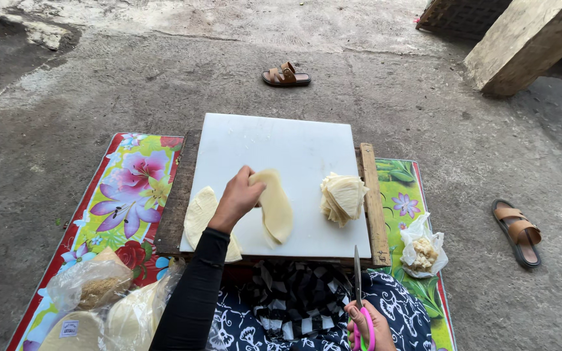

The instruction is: The person cuts stacks of round dough sheets into segments using scissors and puts the cut pieces into a plastic bag.

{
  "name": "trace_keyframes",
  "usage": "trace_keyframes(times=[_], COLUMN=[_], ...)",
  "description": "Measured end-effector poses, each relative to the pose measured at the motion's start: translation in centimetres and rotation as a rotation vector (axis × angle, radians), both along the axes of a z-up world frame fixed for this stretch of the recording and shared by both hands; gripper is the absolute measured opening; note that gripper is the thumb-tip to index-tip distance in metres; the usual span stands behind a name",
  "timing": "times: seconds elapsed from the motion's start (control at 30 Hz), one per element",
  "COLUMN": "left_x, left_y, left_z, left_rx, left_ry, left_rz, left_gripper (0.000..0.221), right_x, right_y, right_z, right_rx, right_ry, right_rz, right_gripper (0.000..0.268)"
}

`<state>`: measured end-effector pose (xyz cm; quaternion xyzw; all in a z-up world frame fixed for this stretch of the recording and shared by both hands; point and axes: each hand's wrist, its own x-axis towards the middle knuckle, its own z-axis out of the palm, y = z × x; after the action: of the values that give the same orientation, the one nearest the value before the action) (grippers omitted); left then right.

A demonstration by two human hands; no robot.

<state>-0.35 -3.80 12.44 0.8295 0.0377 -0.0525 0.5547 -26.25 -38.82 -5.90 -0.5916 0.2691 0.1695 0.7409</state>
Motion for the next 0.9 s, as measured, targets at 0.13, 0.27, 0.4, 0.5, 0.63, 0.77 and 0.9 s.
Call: trace_keyframes(times=[0.13,0.27,0.4,0.5,0.63,0.77,0.9], left_x=[1.1,3.0,1.9,-1.9,-6.3,-7.9,-8.3], left_y=[-2.6,-4.7,-5.3,-5.2,-4.9,-3.5,-1.7], left_z=[3.8,3.7,-1.1,-6.2,-10.7,-11.1,-10.5], left_rx=[-0.046,-0.443,-0.542,-0.537,-0.442,-0.312,-0.324], left_ry=[-0.164,-0.344,-0.330,-0.026,-0.049,-0.057,0.039], left_rz=[0.054,0.125,0.329,0.443,0.424,0.381,0.318], left_gripper=[0.025,0.024,0.023,0.023,0.026,0.034,0.046], right_x=[-0.1,-0.3,-0.4,-0.8,-0.7,0.3,1.4], right_y=[1.0,1.3,1.0,1.4,1.8,3.2,4.5], right_z=[0.0,-0.4,-1.1,-1.6,-1.5,0.6,4.7], right_rx=[-0.018,-0.006,-0.044,-0.037,-0.033,0.019,0.006], right_ry=[0.063,0.071,0.080,0.033,0.025,0.030,-0.030], right_rz=[-0.048,-0.030,-0.004,-0.008,0.052,0.133,0.337], right_gripper=[0.029,0.030,0.029,0.028,0.027,0.027,0.031])
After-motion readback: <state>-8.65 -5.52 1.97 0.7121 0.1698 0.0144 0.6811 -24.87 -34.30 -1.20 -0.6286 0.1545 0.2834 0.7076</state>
